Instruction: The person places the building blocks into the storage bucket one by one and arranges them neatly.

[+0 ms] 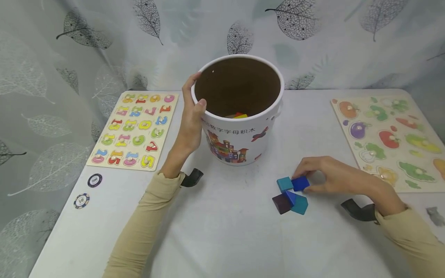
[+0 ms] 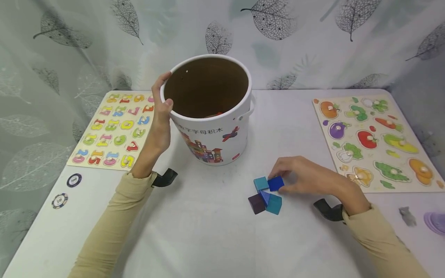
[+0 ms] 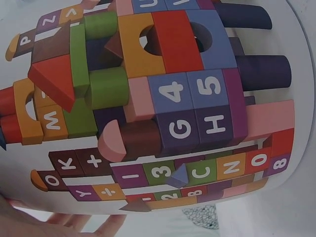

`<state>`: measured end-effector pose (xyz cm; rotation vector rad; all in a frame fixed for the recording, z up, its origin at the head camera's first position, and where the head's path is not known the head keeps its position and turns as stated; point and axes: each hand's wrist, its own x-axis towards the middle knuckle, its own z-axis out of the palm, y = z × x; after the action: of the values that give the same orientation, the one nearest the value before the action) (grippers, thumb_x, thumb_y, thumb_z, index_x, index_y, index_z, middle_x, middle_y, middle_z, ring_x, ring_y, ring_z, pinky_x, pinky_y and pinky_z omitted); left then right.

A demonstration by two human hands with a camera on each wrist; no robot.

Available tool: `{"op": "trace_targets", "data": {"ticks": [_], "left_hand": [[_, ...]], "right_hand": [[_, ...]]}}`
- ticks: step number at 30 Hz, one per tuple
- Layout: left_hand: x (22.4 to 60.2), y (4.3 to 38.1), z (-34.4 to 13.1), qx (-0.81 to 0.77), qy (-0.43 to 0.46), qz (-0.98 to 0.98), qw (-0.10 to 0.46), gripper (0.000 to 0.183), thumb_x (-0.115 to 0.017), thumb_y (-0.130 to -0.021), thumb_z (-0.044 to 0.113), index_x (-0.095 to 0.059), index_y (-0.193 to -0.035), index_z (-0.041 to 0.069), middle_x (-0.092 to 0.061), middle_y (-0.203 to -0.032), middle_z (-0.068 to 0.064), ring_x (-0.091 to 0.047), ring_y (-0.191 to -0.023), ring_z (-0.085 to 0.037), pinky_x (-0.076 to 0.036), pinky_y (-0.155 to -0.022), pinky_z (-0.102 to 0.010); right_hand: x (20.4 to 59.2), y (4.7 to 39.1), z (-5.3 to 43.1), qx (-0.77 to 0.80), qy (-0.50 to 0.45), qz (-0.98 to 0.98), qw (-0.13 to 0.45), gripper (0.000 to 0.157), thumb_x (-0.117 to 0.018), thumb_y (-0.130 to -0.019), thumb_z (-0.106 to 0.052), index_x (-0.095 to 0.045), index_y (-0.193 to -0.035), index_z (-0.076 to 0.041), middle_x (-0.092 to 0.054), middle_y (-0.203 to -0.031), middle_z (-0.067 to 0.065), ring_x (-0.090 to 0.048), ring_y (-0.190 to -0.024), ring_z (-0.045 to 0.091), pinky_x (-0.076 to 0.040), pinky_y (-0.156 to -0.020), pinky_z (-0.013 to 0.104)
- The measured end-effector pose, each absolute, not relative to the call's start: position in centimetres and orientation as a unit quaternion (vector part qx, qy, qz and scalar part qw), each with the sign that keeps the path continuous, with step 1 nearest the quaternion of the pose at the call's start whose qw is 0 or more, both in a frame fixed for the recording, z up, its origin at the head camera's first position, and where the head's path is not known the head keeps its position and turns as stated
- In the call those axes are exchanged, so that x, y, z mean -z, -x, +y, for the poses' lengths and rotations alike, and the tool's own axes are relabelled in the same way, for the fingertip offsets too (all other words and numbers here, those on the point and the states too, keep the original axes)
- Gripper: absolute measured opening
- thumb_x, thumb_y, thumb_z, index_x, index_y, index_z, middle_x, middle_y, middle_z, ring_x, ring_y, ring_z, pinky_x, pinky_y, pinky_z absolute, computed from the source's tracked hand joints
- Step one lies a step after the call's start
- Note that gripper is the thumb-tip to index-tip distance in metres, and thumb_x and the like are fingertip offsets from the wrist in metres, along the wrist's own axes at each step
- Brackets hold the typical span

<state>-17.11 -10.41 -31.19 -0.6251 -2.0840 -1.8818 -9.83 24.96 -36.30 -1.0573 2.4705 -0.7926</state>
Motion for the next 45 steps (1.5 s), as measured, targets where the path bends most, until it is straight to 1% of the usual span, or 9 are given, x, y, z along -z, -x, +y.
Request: {"op": "trace_targets", "data": {"ticks": [7, 16, 21, 25, 28, 31, 35, 41, 45], "left_hand": [[31.1, 17.1, -10.4, 0.644, 0.217, -0.721, 0.131, 0.084, -0.040, -0.083, 0.058, -0.016, -0.151, 0.017, -0.032, -0.152, -0.010, -0.040, -0.133, -0.032, -0.035, -0.107, -0.059], [31.3, 17.0, -10.5, 0.650, 0.219, -0.716, 0.131, 0.093, -0.042, -0.082, 0.071, -0.016, -0.151, 0.015, -0.033, -0.151, -0.012, -0.040, -0.133, -0.033, -0.034, -0.107, -0.059], [31.5, 17.2, -10.4, 0.654, 0.224, -0.712, 0.128, 0.107, -0.044, -0.075, 0.085, -0.015, -0.151, 0.015, -0.034, -0.150, -0.014, -0.039, -0.133, -0.034, -0.035, -0.107, -0.059], [31.4, 17.2, -10.4, 0.648, 0.224, -0.716, 0.131, 0.109, -0.043, -0.075, 0.086, -0.015, -0.152, 0.014, -0.033, -0.150, -0.014, -0.039, -0.133, -0.034, -0.035, -0.107, -0.059], [31.3, 17.2, -10.5, 0.647, 0.222, -0.718, 0.131, 0.109, -0.043, -0.075, 0.086, -0.015, -0.151, 0.014, -0.032, -0.151, -0.014, -0.038, -0.134, -0.034, -0.035, -0.107, -0.059], [31.3, 17.2, -10.5, 0.648, 0.221, -0.717, 0.129, 0.109, -0.043, -0.075, 0.087, -0.016, -0.151, 0.014, -0.033, -0.150, -0.015, -0.039, -0.134, -0.035, -0.035, -0.107, -0.059], [31.2, 17.1, -10.6, 0.643, 0.221, -0.722, 0.129, 0.109, -0.042, -0.074, 0.087, -0.015, -0.151, 0.014, -0.033, -0.150, -0.014, -0.039, -0.134, -0.033, -0.035, -0.107, -0.059], [31.3, 17.1, -10.7, 0.637, 0.220, -0.727, 0.131, 0.111, -0.041, -0.074, 0.088, -0.014, -0.152, 0.014, -0.033, -0.151, -0.013, -0.039, -0.134, -0.032, -0.034, -0.108, -0.059], [31.3, 17.2, -10.7, 0.642, 0.219, -0.724, 0.128, 0.110, -0.043, -0.074, 0.087, -0.015, -0.151, 0.014, -0.033, -0.151, -0.013, -0.039, -0.134, -0.032, -0.033, -0.109, -0.058]], "right_hand": [[36.5, 10.7, 24.8, 0.227, 0.339, 0.909, 0.082, 0.033, -0.083, -0.074, -0.007, -0.073, -0.105, -0.016, -0.067, -0.102, -0.008, -0.064, -0.093, 0.009, -0.057, -0.083, 0.034], [36.4, 11.6, 24.2, 0.209, 0.323, 0.920, 0.075, 0.033, -0.081, -0.075, -0.005, -0.073, -0.106, -0.010, -0.066, -0.107, 0.002, -0.064, -0.100, 0.020, -0.055, -0.087, 0.041], [36.0, 11.9, 24.2, 0.219, 0.332, 0.916, 0.048, 0.030, -0.082, -0.075, -0.007, -0.075, -0.103, -0.013, -0.067, -0.103, -0.004, -0.066, -0.093, 0.013, -0.057, -0.083, 0.036], [33.9, 12.3, 24.1, 0.251, 0.343, 0.905, -0.011, 0.035, -0.085, -0.071, -0.007, -0.075, -0.104, -0.018, -0.068, -0.102, -0.009, -0.064, -0.092, 0.005, -0.053, -0.082, 0.016], [30.8, 12.3, 23.7, 0.272, 0.351, 0.894, -0.061, 0.044, -0.087, -0.066, -0.004, -0.075, -0.106, -0.019, -0.068, -0.103, -0.008, -0.059, -0.096, -0.004, -0.042, -0.084, 0.004], [27.6, 12.4, 22.9, 0.300, 0.378, 0.868, -0.116, 0.051, -0.088, -0.061, 0.001, -0.075, -0.107, -0.014, -0.070, -0.105, -0.002, -0.057, -0.101, -0.008, -0.040, -0.085, 0.005], [24.0, 13.3, 21.3, 0.335, 0.403, 0.834, -0.171, 0.050, -0.086, -0.060, 0.008, -0.074, -0.107, -0.003, -0.071, -0.108, 0.003, -0.061, -0.103, -0.002, -0.044, -0.088, 0.008], [21.7, 15.6, 17.8, 0.388, 0.378, 0.823, -0.168, 0.045, -0.078, -0.069, 0.014, -0.070, -0.112, 0.003, -0.067, -0.110, 0.005, -0.062, -0.102, 0.006, -0.048, -0.094, 0.014], [21.9, 16.8, 16.0, 0.425, 0.368, 0.812, -0.154, 0.039, -0.076, -0.074, 0.011, -0.071, -0.112, 0.002, -0.065, -0.109, -0.003, -0.060, -0.102, 0.009, -0.048, -0.094, 0.014]]}}
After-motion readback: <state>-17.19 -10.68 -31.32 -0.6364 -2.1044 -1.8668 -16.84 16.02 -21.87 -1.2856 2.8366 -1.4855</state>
